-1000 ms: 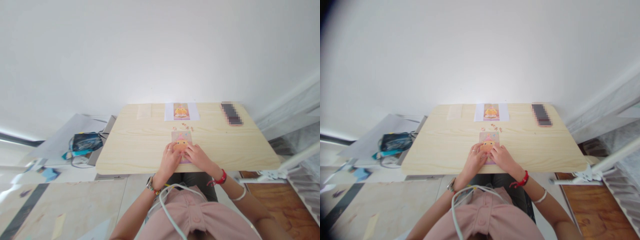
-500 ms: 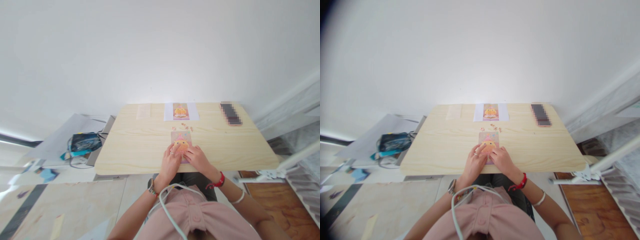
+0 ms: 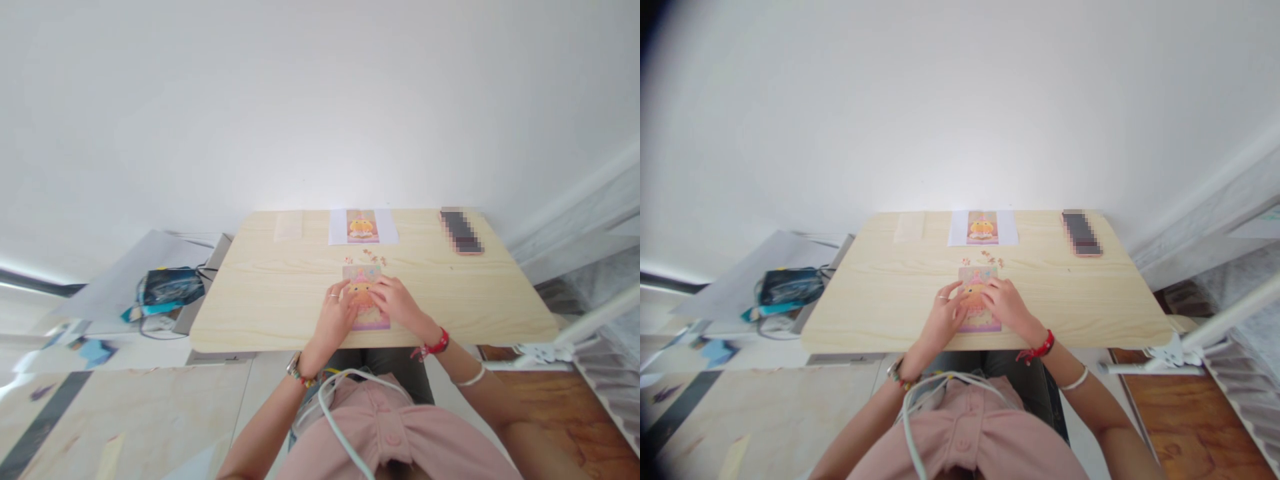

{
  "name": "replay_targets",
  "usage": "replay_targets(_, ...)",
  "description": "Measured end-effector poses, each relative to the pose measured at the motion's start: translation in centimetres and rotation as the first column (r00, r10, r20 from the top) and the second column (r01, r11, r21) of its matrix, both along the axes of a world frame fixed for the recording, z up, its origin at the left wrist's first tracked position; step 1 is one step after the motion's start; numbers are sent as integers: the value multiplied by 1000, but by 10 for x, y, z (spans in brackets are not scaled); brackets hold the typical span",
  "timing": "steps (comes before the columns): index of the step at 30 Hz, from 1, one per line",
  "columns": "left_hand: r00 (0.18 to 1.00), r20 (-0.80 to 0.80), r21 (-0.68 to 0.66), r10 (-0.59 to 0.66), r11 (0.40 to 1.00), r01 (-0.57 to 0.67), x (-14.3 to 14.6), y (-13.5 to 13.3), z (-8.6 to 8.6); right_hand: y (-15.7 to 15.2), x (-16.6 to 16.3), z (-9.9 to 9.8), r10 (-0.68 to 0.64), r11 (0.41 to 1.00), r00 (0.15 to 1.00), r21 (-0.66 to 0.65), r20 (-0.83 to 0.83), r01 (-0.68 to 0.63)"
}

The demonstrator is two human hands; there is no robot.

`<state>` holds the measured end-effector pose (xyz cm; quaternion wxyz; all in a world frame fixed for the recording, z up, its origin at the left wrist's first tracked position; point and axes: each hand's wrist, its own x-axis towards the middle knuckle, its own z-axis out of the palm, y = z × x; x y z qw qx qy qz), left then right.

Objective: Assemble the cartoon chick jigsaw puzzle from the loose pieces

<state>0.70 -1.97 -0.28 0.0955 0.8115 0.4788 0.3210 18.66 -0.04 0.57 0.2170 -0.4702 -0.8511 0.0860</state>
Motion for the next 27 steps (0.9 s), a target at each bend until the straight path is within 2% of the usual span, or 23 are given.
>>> replay_targets(3,995,69,22,76,997,-77,-10,13,6,34,0,4,22,1000,999,-13,-36,-22)
replay_targets(7,989,85,54,123,990,-128,-21,24,10,82,-6,4,109,991,994,-72,-20,-110)
replay_targets(13,983,74,28,166,985,-169,-30,25,-1,126,-18,-1,272,953,961,-155,53,-261)
replay_targets(18,983,66,11,171,985,-172,-34,28,-14,135,-22,-8,299,937,953,-202,48,-284)
replay_targets(21,983,52,23,177,984,-178,-32,39,-19,132,-22,-9,282,947,957,-177,71,-266)
replay_targets(27,984,38,74,173,982,-175,-13,69,-10,101,-17,10,224,974,967,-50,121,-220)
